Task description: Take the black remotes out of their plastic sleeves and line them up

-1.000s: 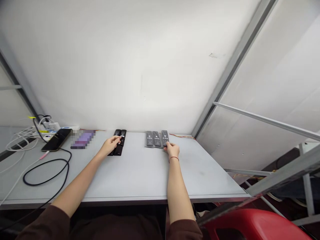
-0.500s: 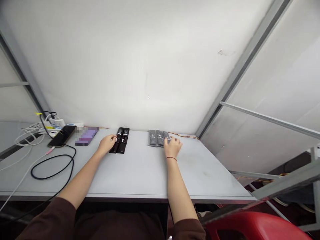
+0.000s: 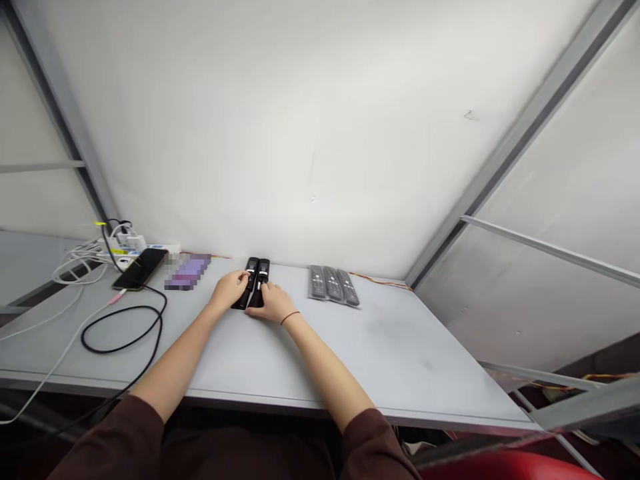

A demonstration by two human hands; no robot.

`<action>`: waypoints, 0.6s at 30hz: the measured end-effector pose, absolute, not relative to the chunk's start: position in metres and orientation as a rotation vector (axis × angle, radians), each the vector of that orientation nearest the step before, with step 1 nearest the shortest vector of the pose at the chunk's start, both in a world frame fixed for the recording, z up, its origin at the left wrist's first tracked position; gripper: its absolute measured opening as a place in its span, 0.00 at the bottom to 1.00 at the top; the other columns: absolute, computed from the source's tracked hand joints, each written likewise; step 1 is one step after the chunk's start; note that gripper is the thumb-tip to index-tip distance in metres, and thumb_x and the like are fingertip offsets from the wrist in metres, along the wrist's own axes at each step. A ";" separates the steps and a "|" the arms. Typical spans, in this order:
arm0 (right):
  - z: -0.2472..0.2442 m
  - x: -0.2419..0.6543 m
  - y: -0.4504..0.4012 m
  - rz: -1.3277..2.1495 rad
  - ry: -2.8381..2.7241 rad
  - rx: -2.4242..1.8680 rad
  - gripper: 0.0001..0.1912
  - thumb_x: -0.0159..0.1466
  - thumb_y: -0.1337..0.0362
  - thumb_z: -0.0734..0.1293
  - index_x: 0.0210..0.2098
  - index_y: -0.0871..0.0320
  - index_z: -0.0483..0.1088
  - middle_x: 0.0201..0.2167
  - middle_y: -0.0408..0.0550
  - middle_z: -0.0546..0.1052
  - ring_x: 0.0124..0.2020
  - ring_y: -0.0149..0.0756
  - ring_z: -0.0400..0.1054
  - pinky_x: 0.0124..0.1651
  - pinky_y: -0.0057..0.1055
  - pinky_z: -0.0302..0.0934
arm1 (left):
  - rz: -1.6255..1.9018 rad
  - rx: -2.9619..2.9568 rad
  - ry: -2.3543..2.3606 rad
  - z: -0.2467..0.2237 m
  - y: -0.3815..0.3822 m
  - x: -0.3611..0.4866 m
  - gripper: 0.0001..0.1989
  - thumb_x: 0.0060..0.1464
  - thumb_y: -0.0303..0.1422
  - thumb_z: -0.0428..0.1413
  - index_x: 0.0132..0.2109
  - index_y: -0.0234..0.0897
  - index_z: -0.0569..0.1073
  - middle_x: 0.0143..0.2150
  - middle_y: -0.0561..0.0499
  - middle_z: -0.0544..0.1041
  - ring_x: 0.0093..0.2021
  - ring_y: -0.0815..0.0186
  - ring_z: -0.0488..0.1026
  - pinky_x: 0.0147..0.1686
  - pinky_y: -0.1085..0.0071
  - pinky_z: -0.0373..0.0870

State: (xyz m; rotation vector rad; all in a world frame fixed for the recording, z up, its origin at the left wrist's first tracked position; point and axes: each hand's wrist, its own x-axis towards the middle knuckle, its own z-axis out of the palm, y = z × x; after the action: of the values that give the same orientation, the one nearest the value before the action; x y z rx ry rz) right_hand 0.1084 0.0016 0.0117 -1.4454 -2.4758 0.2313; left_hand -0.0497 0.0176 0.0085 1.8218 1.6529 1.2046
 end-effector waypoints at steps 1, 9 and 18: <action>0.013 0.110 -0.002 0.223 -2.480 -1.436 0.29 0.50 0.45 0.69 0.41 0.62 0.67 0.39 0.59 0.71 0.40 0.48 0.66 0.40 0.39 0.61 | 1.193 1.833 1.643 0.009 0.017 -0.048 0.09 0.54 0.33 0.50 0.35 0.41 0.75 0.39 0.45 0.77 0.42 0.56 0.72 0.47 0.65 0.62; 0.014 0.128 -0.076 0.308 -2.526 -1.274 0.28 0.48 0.50 0.71 0.44 0.59 0.67 0.44 0.60 0.71 0.43 0.54 0.65 0.44 0.45 0.60 | 0.971 1.937 1.642 0.003 -0.009 -0.014 0.13 0.44 0.43 0.59 0.33 0.38 0.74 0.38 0.41 0.75 0.47 0.48 0.69 0.53 0.56 0.55; 0.064 0.186 -0.077 0.995 -2.481 -1.248 0.25 0.54 0.49 0.68 0.47 0.56 0.71 0.41 0.50 0.75 0.38 0.41 0.70 0.41 0.38 0.66 | 0.498 2.244 1.788 0.008 -0.024 0.007 0.24 0.45 0.33 0.56 0.52 0.35 0.66 0.46 0.38 0.71 0.48 0.50 0.68 0.47 0.60 0.62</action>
State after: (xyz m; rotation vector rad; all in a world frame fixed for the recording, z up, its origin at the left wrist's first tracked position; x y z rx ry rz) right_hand 0.1859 -0.0766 0.0639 -1.2478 -2.4811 0.9950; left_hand 0.0075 -0.0236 0.0076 2.2440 1.7883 0.4978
